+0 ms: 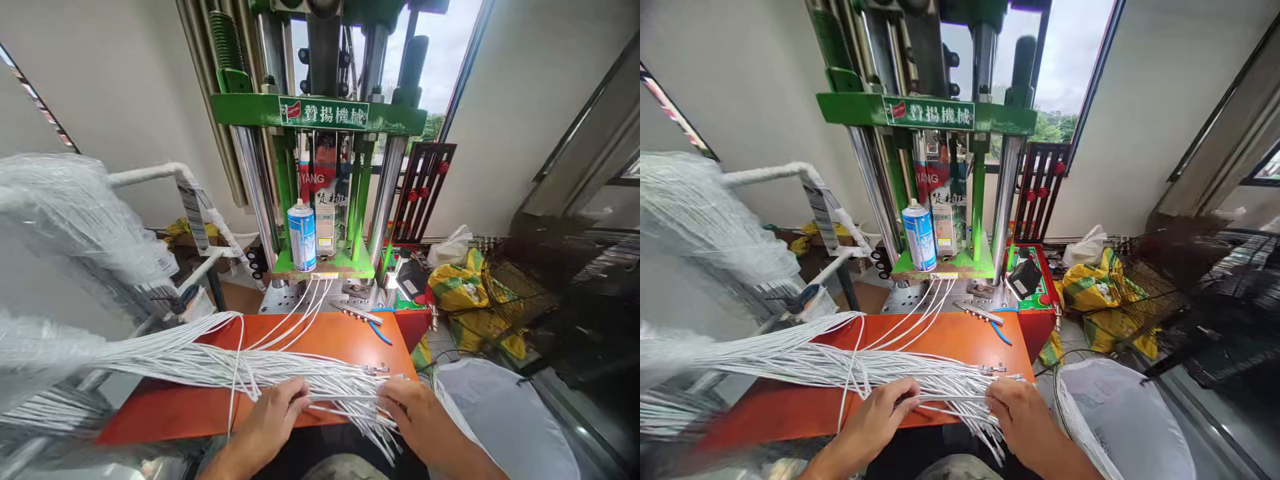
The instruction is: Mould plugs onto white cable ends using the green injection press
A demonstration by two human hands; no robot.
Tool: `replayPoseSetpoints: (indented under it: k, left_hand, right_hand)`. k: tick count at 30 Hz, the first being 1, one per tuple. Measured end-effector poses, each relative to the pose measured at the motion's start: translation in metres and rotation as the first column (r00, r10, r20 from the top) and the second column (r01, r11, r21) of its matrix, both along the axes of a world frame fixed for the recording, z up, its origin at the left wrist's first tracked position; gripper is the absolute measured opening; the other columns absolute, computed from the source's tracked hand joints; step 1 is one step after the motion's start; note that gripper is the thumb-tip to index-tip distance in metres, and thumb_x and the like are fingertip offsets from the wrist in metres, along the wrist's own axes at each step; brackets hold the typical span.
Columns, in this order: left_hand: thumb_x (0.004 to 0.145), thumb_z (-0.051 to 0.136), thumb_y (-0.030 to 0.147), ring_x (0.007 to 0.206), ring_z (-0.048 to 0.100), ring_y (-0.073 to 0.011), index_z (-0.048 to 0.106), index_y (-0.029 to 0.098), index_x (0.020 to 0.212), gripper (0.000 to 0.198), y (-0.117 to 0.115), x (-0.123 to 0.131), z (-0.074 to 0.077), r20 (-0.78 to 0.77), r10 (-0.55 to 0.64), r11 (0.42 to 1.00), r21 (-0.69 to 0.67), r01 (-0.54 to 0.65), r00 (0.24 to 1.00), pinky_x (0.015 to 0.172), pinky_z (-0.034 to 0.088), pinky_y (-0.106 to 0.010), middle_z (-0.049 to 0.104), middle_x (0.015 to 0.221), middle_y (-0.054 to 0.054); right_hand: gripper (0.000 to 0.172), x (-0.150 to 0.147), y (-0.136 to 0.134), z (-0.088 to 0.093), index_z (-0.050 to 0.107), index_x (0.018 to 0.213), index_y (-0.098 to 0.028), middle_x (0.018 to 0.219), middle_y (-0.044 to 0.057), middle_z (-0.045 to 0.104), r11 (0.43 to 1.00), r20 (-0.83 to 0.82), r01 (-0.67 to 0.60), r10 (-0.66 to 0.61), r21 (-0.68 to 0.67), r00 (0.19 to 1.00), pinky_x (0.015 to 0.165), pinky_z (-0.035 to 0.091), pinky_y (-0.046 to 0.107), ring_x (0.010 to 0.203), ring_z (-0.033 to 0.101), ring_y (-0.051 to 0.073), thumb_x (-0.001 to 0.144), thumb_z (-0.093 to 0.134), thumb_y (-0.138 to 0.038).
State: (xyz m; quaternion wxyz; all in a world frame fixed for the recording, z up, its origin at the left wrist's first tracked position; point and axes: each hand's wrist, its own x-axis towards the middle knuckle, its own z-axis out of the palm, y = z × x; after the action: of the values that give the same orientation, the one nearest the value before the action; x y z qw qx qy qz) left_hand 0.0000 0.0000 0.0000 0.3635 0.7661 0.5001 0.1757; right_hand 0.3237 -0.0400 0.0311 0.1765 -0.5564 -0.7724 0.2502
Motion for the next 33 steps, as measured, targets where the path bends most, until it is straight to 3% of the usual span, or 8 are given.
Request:
replayPoseSetpoints:
  k: [4,8,12,17,21,26,30,33]
  left_hand:
    - [0.100,0.049,0.013,0.091,0.062,-0.0220,0.060,0.020,0.097,0.014,-0.001,0.005,-0.002,-0.144,-0.125,0.957,0.245,0.158,0.982,0.080,0.045,-0.035,0.067,0.097,-0.003]
    - [0.090,0.042,-0.001,0.091,0.066,-0.0264,0.067,0.020,0.112,0.040,0.007,-0.014,-0.012,-0.311,-0.147,0.782,0.545,0.303,0.939,0.081,0.052,-0.040,0.071,0.098,-0.006]
    - [0.096,0.043,0.005,0.105,0.074,-0.0228,0.062,0.023,0.141,0.052,0.018,-0.049,0.004,-0.148,-0.191,0.682,0.691,0.240,0.970,0.095,0.058,-0.033,0.078,0.118,-0.007]
    - [0.109,0.045,0.038,0.101,0.074,-0.0221,0.071,0.028,0.128,0.034,0.011,-0.014,0.061,0.072,-0.210,0.966,0.169,0.196,0.975,0.089,0.056,-0.027,0.079,0.116,-0.005]
    - [0.107,0.048,0.056,0.080,0.069,-0.0199,0.072,0.022,0.103,0.041,0.017,0.051,0.058,0.294,-0.406,0.859,-0.201,0.472,0.865,0.074,0.052,-0.027,0.075,0.093,-0.006]
    - [0.093,0.063,0.073,0.039,0.019,-0.0055,0.058,0.017,0.087,0.057,0.043,0.067,0.014,0.561,0.005,0.634,-0.642,0.431,0.828,0.039,0.015,-0.022,0.041,0.052,0.008]
    - [0.088,0.072,0.069,0.038,0.032,-0.0053,0.063,0.016,0.093,0.054,0.061,0.074,0.004,0.578,0.134,0.613,-0.686,0.391,0.805,0.039,0.029,-0.020,0.054,0.059,0.004]
    - [0.085,0.076,0.064,0.041,0.040,-0.0066,0.060,0.015,0.077,0.052,0.081,0.088,0.006,0.536,0.159,0.647,-0.690,0.323,0.829,0.039,0.031,-0.020,0.055,0.060,0.000]
  right_hand:
    - [0.034,0.004,-0.003,0.013,0.067,0.092,-0.022,0.097,0.004,0.071,0.998,-0.078,0.056,-0.053,0.036,0.996,0.083,0.040,0.032,0.092,0.064,0.021,0.110,0.041,-0.035]
    - [0.038,0.009,0.002,0.018,0.067,0.091,-0.021,0.093,0.004,0.071,0.994,-0.082,0.095,-0.091,0.045,0.992,0.079,0.041,0.032,0.087,0.064,0.021,0.110,0.039,-0.038]
    - [0.037,0.013,0.002,0.019,0.067,0.086,-0.020,0.087,0.005,0.070,0.994,-0.057,0.107,-0.107,-0.001,0.993,0.076,0.039,0.031,0.082,0.062,0.020,0.107,0.041,-0.034]
    - [0.021,-0.019,-0.003,0.025,0.073,0.084,-0.022,0.084,0.001,0.074,0.943,-0.110,-0.293,0.279,-0.156,0.954,0.075,0.039,0.026,0.080,0.063,0.015,0.099,0.058,-0.024]
    - [0.018,-0.045,0.021,0.011,0.072,0.079,-0.019,0.076,0.000,0.072,0.950,-0.156,-0.301,0.286,-0.088,0.946,0.063,0.033,0.026,0.066,0.056,0.012,0.091,0.059,-0.015]
    - [0.015,-0.028,0.066,-0.019,0.074,0.089,-0.017,0.070,-0.001,0.066,0.934,-0.458,-0.112,-0.061,-0.340,0.887,0.055,0.039,0.023,0.059,0.056,0.013,0.092,0.062,-0.025]
    - [0.031,-0.034,0.089,-0.031,0.071,0.118,-0.021,0.114,0.006,0.072,0.979,-0.661,0.068,-0.181,-0.193,0.728,0.081,0.055,0.028,0.101,0.069,0.020,0.104,0.057,-0.045]
    - [0.038,-0.048,0.104,-0.034,0.070,0.126,-0.027,0.114,0.003,0.073,0.995,-0.608,0.010,-0.067,-0.096,0.791,0.081,0.057,0.028,0.098,0.070,0.018,0.112,0.042,-0.050]
